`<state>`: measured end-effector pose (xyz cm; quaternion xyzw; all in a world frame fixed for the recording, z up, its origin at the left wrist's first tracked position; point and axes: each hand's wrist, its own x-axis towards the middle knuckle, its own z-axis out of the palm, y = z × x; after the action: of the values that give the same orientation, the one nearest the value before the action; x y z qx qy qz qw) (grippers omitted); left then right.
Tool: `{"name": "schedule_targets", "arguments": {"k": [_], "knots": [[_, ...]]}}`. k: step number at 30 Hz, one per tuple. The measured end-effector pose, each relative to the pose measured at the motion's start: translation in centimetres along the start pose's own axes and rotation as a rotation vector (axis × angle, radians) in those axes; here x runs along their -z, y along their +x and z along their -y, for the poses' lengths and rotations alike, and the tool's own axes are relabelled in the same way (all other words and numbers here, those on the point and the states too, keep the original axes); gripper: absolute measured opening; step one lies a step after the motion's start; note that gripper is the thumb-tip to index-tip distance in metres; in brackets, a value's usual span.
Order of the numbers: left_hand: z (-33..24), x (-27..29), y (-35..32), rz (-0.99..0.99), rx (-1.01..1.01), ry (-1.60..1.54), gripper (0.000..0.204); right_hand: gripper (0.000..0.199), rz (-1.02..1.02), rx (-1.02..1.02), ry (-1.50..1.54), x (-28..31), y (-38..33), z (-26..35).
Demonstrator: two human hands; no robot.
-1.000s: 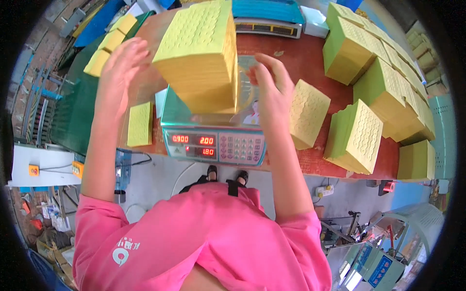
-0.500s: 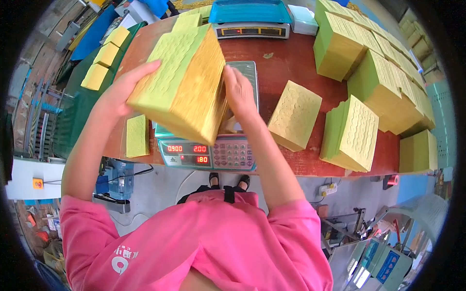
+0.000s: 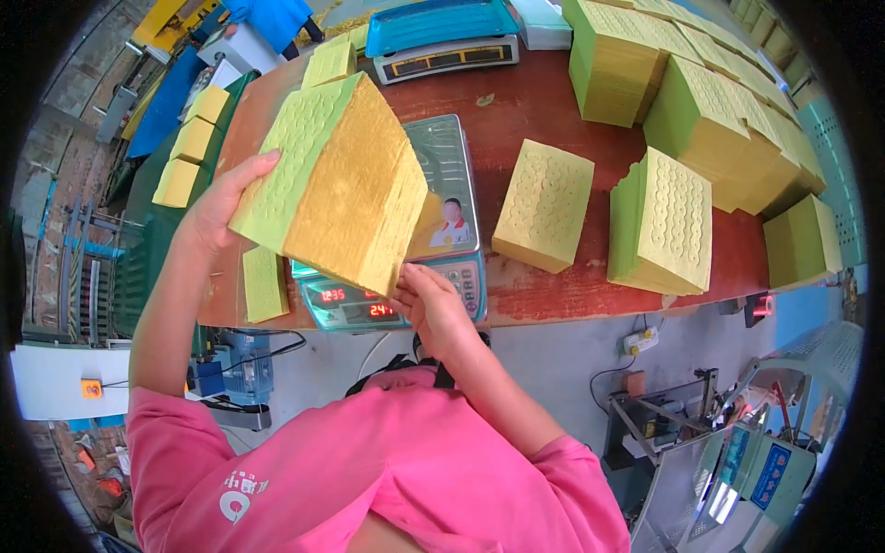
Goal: Stacking and weighing yellow paper blocks in a paper mill packaging area.
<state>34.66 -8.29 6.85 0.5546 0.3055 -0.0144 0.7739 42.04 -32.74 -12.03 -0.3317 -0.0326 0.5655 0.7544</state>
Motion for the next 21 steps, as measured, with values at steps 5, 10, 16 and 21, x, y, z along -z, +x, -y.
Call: {"name": "schedule_targets", "arguments": {"k": [5, 10, 16, 21], "knots": [[2.7, 0.6, -4.0, -0.117, -0.026, 0.004, 0.057, 0.034, -0.122, -0.022, -0.030, -1.5, -1.2, 0.1], [9.9, 6.7, -8.0, 0.035, -0.211, -0.287, 0.062, 0.049, -0.094, 0.135, -0.594, -3.4, -3.4, 0.6], [18.0, 16.2, -15.6, -0.168, -0.411, -0.680, 0.066, 0.053, 0.138, 0.265, -1.042, -14.7, 1.7, -3.4], [21.1, 26.9, -19.0, -0.371, -0.516, -0.975, 0.067, 0.040, 0.304, 0.413, -1.139, -25.7, 11.0, -10.1]]}}
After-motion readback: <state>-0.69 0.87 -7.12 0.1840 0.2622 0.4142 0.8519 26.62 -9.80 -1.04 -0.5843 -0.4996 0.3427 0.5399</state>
